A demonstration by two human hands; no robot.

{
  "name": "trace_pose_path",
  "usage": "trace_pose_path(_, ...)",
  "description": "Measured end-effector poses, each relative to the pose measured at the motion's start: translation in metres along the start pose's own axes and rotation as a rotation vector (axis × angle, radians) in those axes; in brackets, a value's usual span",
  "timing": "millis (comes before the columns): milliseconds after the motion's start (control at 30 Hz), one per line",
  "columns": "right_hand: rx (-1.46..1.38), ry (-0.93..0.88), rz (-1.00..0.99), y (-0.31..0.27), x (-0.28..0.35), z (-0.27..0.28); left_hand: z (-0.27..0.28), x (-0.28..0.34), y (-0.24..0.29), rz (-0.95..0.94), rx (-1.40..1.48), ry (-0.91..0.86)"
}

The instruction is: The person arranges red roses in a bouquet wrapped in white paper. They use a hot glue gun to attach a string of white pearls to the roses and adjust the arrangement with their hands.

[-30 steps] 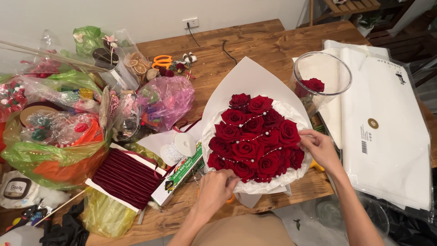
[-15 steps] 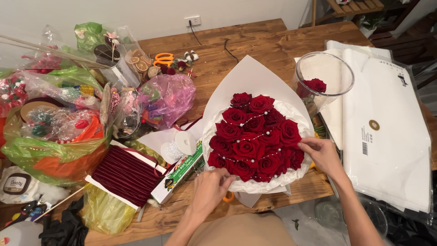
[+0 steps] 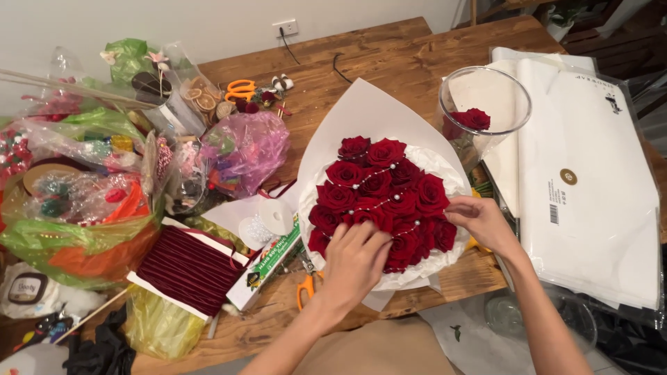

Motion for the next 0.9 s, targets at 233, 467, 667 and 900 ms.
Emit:
trace_pose_path(233,-0.022,-0.145,0.093,0.011,-0.024,0.021,-0.099,-0.063,-0.003,-0.319,-0.265,-0.197)
trace_pose_path(467,0.050,-0.290,0.259,0.032,-0.044,0.030,-0.106,-0.104,0.006,-0.182,-0.300,-0.543)
trace_pose_path(667,-0.003,-0.385,0.407,0.032,-0.047,0.040,-0.115,-0.112,-0.007,-0.054,-0.285,-0.597)
trace_pose_path(900,-0.041,-0.474,0.506,0.046,-0.059,0.038,-0.119,-0.116,0.007,-0.037,-0.328,-0.638)
Point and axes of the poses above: each hand's wrist, its own x-axis away from the middle knuckle, its own z-axis out of the back of the hand, y = z × x, the point moved 2 cm from there along -x, towards the middle knuckle, and after that the axes turned 10 degrees about x, right-handed, at the moved point
